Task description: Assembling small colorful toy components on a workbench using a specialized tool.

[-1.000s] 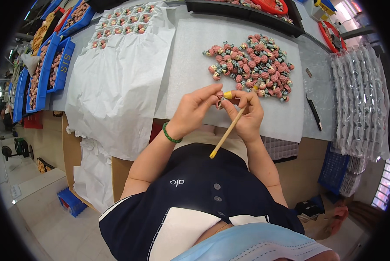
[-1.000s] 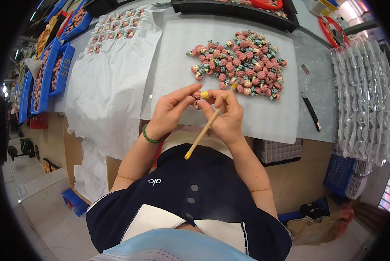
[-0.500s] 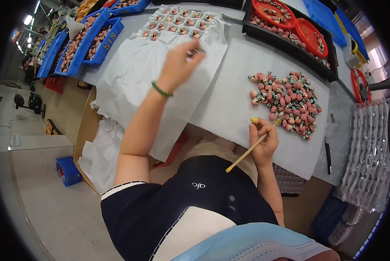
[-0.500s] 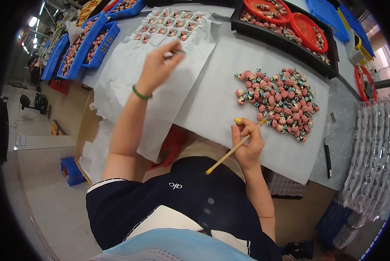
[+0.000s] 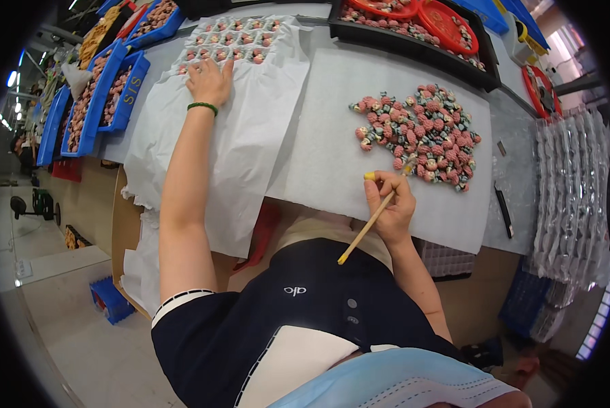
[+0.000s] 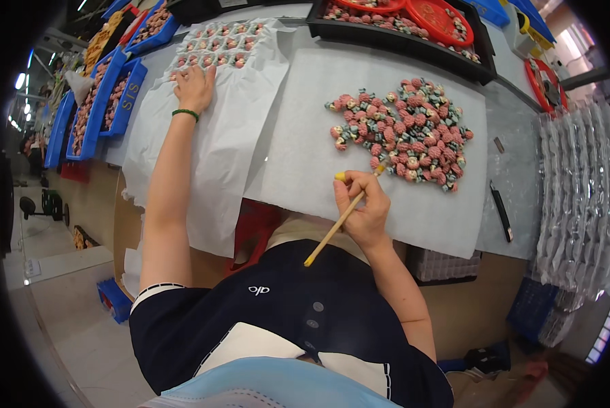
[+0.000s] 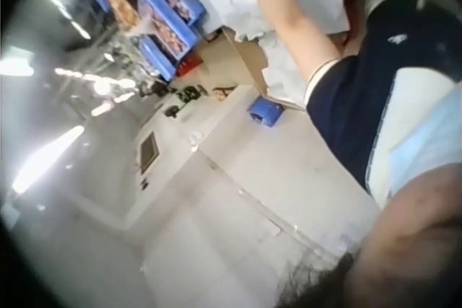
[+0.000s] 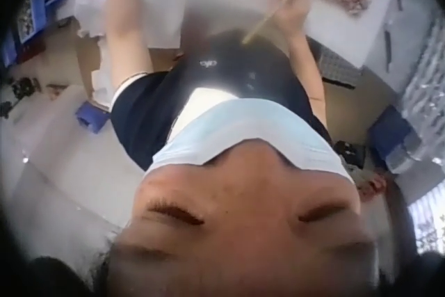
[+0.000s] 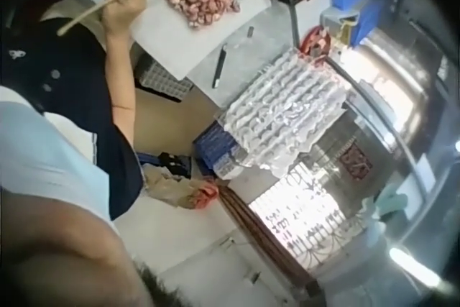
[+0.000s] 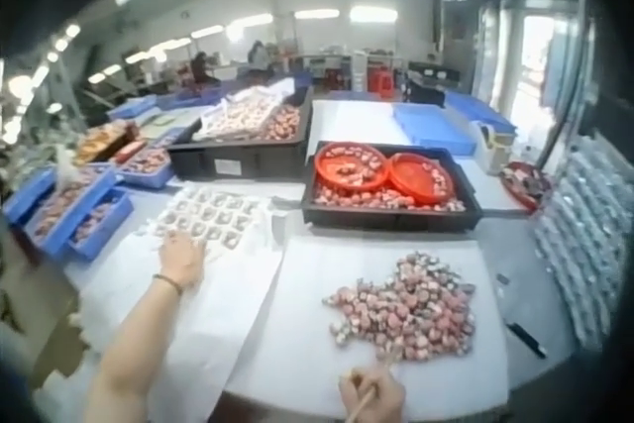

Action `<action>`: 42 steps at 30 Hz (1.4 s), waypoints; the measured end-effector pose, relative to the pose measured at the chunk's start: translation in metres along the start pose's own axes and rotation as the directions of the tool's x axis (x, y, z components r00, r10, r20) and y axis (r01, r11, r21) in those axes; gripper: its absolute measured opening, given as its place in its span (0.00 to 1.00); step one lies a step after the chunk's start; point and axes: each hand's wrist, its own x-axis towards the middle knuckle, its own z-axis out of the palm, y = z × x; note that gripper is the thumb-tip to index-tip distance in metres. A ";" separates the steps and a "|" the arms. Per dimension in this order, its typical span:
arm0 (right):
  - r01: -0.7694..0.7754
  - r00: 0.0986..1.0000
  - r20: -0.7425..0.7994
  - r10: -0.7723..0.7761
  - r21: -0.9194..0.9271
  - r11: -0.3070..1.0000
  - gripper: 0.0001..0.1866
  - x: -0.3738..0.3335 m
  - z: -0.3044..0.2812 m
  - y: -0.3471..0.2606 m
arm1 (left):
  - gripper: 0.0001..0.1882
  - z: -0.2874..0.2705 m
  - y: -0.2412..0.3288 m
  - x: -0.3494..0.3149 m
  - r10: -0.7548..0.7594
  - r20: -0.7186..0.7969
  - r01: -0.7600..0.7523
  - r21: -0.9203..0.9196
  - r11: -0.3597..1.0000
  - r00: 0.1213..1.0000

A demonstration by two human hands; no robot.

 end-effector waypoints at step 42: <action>0.227 0.964 -0.127 -0.232 -0.054 0.972 0.17 -0.023 -0.037 0.017 | 0.14 -0.081 0.187 -0.242 0.626 0.435 0.750 -0.511 -0.420 0.647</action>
